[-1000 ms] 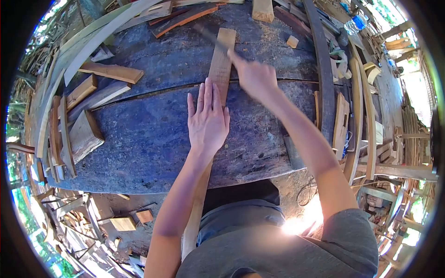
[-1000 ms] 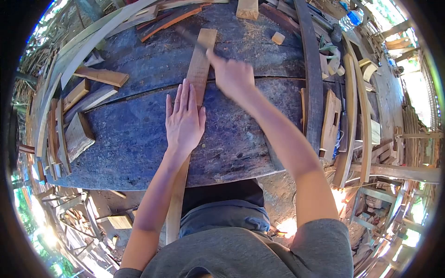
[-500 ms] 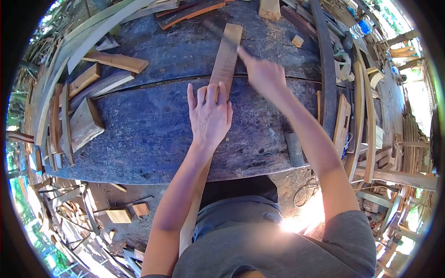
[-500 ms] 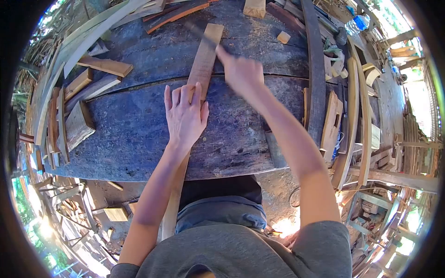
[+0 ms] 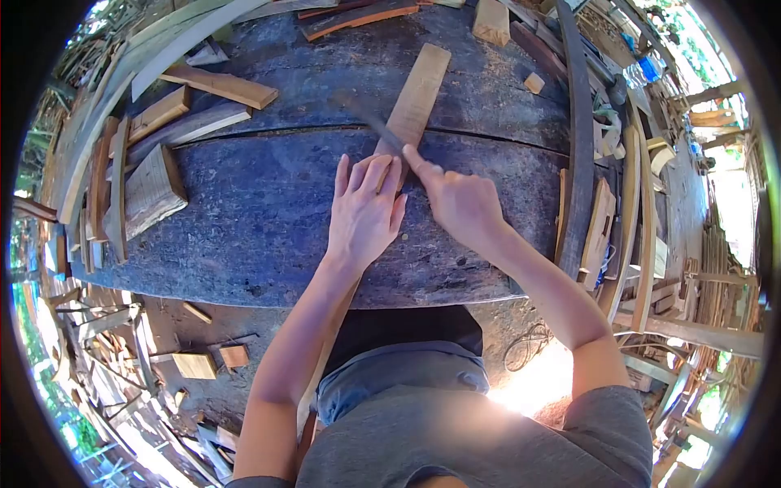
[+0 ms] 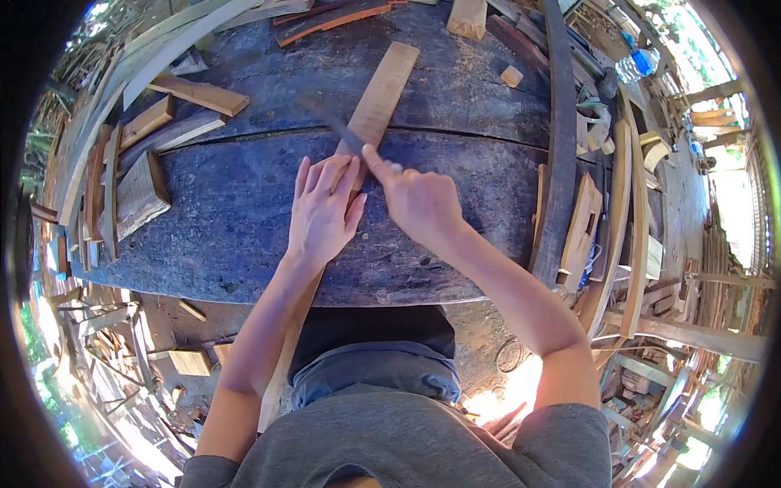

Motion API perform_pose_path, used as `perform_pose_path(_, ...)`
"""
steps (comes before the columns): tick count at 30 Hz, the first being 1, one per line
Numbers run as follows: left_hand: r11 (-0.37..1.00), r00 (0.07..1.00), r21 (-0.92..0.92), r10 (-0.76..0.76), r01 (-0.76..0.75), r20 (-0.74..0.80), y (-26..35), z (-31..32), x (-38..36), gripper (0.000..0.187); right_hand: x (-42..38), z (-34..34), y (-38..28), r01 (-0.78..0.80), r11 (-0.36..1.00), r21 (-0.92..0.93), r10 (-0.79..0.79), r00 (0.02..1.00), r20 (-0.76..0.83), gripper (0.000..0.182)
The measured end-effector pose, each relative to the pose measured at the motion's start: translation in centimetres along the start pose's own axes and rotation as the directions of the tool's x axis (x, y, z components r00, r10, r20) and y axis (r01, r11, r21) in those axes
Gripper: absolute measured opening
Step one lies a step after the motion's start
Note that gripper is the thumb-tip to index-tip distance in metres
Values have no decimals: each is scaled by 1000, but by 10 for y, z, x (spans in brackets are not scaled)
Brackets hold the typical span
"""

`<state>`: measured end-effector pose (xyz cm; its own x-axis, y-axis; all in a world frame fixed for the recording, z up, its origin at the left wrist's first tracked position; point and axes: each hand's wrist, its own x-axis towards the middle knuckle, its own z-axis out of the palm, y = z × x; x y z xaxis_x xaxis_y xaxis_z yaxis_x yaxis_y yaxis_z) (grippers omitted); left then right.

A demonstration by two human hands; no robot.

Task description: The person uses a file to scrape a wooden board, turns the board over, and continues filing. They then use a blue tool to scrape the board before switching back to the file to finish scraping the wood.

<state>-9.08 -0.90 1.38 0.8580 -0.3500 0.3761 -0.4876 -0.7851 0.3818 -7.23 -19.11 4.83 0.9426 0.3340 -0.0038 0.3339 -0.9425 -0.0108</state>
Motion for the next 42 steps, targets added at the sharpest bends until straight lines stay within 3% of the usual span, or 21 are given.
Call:
perform_pose_path(2, 1000, 1000, 22, 0, 1, -31, 1, 1, -2, 46, 2, 4, 8, 86, 996, 0, -86, 995, -47, 60)
perform_pose_path(6, 998, 999, 55, 3, -1, -47, 1, 3, -4, 42, 86, -4, 48, -261, 965, 33, 261, 965, -6, 52)
perform_pose_path(9, 998, 998, 65, 7, -3, -66, 0, 2, -6, 39, 101, 4, 48, -253, 965, 68, 257, 965, -55, 52)
perform_pose_path(14, 998, 997, 61, 3, 1, -77, 2, 0, -3, 37, -3, 13, 2, -19, 994, 110, 27, 997, -78, 55)
perform_pose_path(17, 997, 996, 82, 18, -11, -85, 1, 5, -3, 38, -13, 4, -2, 9, 992, 123, -6, 1000, -21, 54)
perform_pose_path(21, 989, 998, 145, 16, -8, -57, 2, 3, -5, 43, 53, 2, 7, -122, 987, 103, 127, 991, -44, 51)
perform_pose_path(24, 983, 1000, 184, -2, 8, -31, 3, 2, -7, 45, 56, 2, 0, -131, 983, 131, 141, 987, -76, 51)
perform_pose_path(31, 991, 999, 137, 1, 5, -44, 4, 6, -5, 49, -10, -2, -14, -75, 974, 213, 61, 995, 75, 55)
perform_pose_path(34, 982, 999, 189, 6, 1, -34, 3, 5, -4, 50, 39, 3, -7, -130, 967, 217, 134, 991, -3, 50)
perform_pose_path(38, 982, 998, 189, 3, 8, -61, 4, 5, -4, 46, 45, 10, -9, -90, 973, 215, 113, 989, -95, 50)
perform_pose_path(42, 980, 995, 196, 42, -25, -85, 2, 5, -5, 38, -11, -11, -17, -81, 969, 234, 67, 995, 68, 52)
